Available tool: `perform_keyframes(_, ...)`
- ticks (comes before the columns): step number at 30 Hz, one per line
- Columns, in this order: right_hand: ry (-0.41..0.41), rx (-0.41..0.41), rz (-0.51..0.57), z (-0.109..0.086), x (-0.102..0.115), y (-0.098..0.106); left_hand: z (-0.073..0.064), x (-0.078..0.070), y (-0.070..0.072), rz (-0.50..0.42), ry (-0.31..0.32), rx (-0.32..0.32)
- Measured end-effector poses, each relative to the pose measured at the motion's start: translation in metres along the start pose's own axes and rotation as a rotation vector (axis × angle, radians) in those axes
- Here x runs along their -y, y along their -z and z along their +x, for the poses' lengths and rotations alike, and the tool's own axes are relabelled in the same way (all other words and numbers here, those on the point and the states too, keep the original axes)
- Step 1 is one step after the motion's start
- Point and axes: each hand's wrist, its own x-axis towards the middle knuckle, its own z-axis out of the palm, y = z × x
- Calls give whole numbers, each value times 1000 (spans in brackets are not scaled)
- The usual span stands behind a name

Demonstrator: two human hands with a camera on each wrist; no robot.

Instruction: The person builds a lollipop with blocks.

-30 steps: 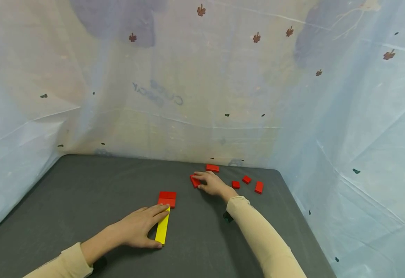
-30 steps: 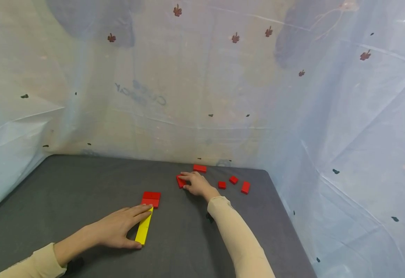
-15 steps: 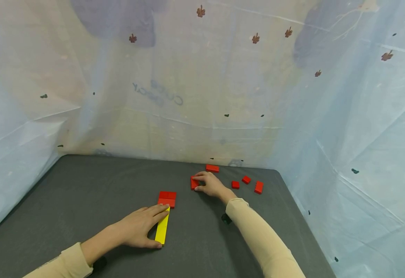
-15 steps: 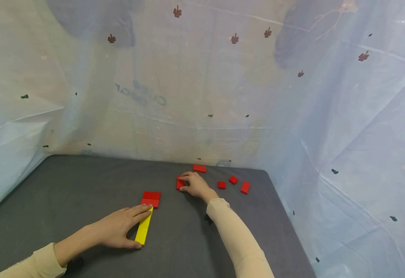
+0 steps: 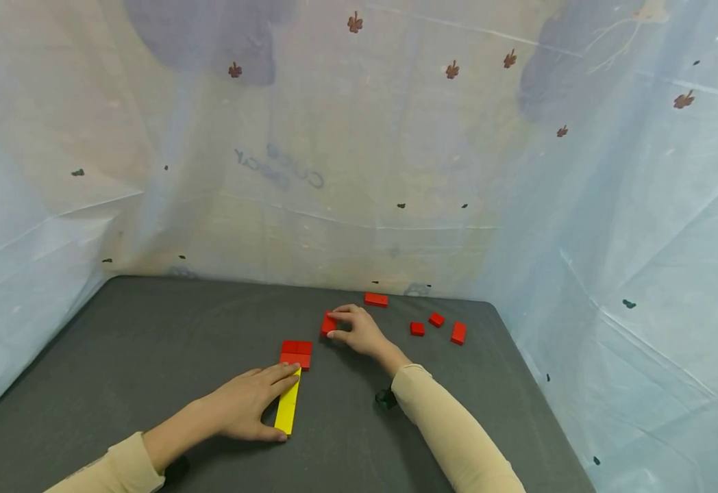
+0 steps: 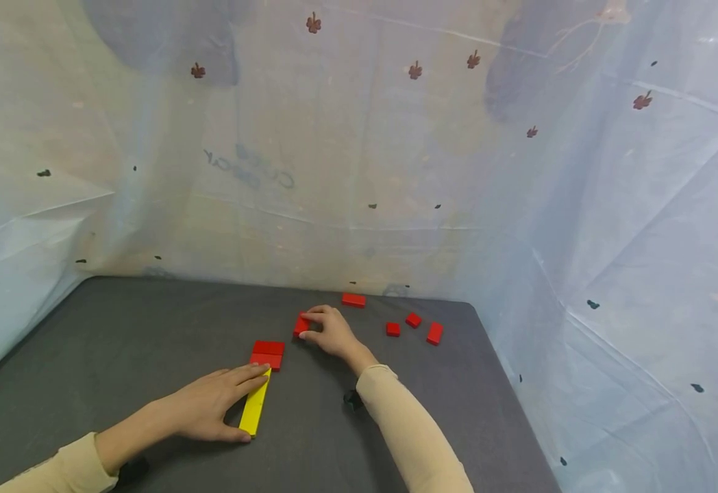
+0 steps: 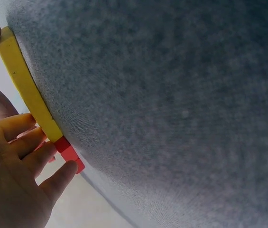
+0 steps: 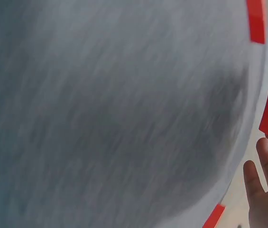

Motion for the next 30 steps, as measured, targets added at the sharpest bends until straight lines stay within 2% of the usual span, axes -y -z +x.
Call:
perform_keyframes(6, 17, -39, 66, 7, 18, -11, -1, 1, 0, 10, 4, 3)
perform_keyframes(14, 37, -30, 125, 16, 37, -31, -3, 1, 1, 10, 4, 0)
perform_keyframes(22, 37, -2, 115, 24, 54, -43, -3, 1, -1, 22, -9, -12)
perform_keyframes(30, -5, 41, 93, 27, 62, -54, -1, 3, -1, 37, -15, -12)
